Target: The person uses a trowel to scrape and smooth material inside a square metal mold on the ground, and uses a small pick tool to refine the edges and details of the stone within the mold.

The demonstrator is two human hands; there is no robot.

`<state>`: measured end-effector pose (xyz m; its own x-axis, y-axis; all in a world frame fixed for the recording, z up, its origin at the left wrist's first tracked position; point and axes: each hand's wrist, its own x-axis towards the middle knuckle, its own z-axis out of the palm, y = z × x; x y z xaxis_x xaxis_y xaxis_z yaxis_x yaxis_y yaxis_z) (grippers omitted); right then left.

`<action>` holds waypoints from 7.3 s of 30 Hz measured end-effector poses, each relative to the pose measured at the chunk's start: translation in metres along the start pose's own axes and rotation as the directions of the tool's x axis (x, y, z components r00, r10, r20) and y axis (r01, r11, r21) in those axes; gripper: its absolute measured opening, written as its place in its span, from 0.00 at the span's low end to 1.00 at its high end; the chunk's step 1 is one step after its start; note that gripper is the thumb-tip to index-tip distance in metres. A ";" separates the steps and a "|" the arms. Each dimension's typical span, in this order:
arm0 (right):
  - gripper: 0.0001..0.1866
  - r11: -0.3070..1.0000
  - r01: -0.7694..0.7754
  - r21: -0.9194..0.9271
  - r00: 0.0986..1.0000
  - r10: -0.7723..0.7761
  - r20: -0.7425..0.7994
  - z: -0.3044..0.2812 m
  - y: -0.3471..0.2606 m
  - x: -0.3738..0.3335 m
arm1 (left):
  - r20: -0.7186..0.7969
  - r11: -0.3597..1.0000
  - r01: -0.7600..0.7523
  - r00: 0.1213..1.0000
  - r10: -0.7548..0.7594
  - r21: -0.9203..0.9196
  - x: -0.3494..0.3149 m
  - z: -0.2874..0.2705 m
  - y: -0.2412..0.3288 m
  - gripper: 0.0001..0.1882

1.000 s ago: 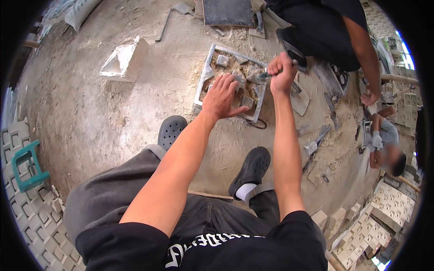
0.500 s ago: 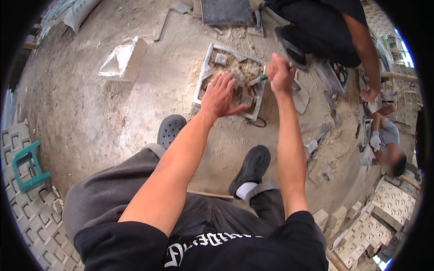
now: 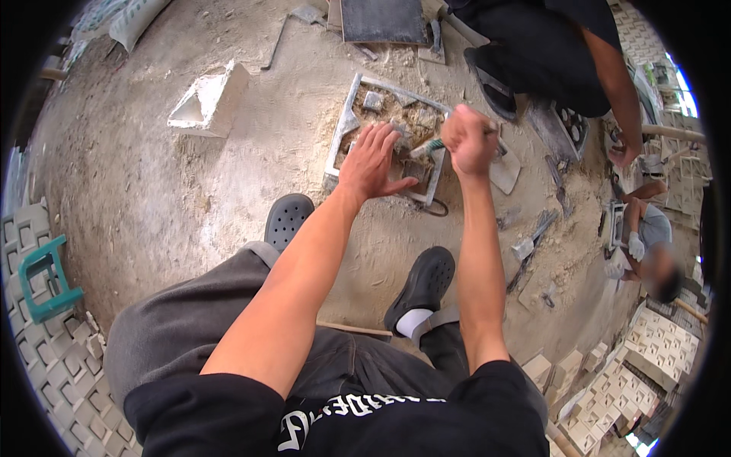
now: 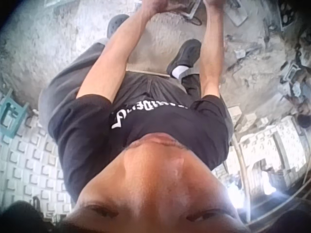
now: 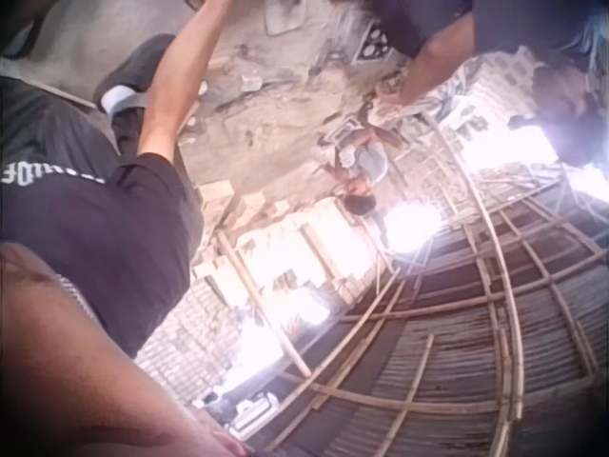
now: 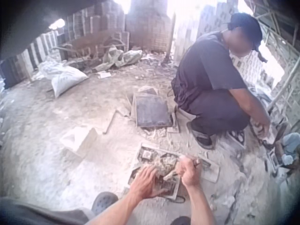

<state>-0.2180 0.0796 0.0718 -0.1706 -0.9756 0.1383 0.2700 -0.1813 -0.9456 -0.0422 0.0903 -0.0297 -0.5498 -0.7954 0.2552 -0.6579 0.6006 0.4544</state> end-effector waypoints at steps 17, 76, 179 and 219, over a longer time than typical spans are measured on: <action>0.25 0.984 0.168 -0.053 0.902 -0.175 -0.395 0.033 -0.038 -0.009 | -0.003 1.000 -0.002 1.000 0.002 0.015 -0.005 -0.003 0.000 0.65; 0.24 0.996 0.085 0.014 0.996 -0.084 -0.012 -0.022 0.003 0.003 | 0.003 0.999 -0.009 1.000 0.009 0.031 0.002 0.000 0.004 0.61; 0.35 0.943 0.035 -0.330 0.900 -0.173 -0.401 0.000 0.015 0.048 | 0.046 0.999 -0.028 0.999 0.026 0.043 0.000 0.003 0.006 0.54; 0.27 0.982 0.171 0.074 0.969 -0.154 -0.194 0.022 -0.046 0.007 | 0.052 0.997 0.011 0.999 -0.015 0.077 -0.006 0.004 -0.002 0.54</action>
<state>-0.2107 0.0780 0.1227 -0.3909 -0.8931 0.2226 0.3063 -0.3543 -0.8835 -0.0404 0.0942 -0.0356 -0.5657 -0.7992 0.2033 -0.7018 0.5960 0.3903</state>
